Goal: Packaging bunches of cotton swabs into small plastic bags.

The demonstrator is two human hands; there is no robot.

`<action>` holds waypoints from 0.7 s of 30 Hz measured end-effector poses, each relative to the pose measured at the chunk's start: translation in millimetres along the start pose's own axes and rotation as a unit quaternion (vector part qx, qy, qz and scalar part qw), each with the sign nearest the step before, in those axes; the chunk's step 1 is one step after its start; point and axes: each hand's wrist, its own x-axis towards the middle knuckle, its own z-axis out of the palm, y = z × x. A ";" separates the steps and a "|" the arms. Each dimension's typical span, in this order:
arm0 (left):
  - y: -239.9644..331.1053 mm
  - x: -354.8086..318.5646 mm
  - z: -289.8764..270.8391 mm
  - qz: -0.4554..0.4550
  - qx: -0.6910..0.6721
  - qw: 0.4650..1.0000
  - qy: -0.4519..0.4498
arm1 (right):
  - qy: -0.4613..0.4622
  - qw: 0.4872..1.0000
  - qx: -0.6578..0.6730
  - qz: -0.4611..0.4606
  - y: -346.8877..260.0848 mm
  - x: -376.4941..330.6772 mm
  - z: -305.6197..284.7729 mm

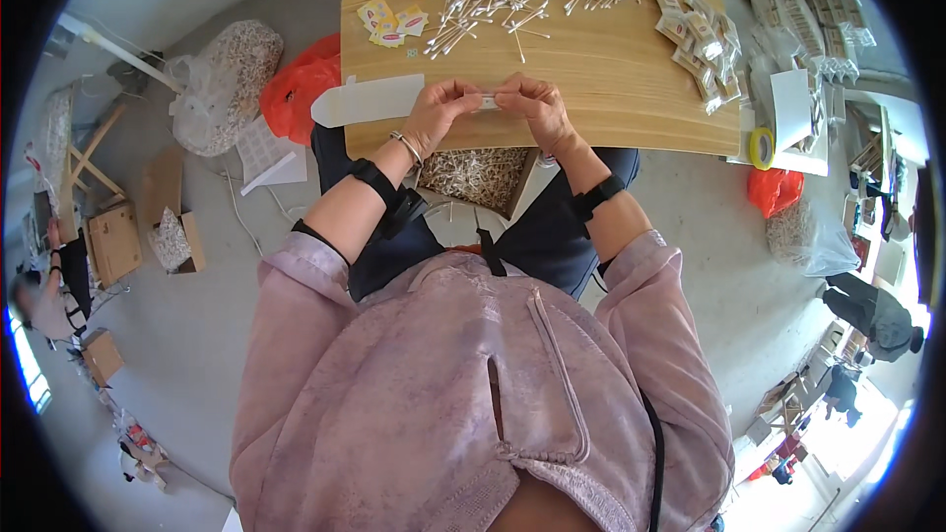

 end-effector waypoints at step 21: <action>10.6 -3.2 6.4 0.107 0.145 0.983 0.032 | 0.034 0.990 -0.126 -0.057 -0.9 -2.1 8.9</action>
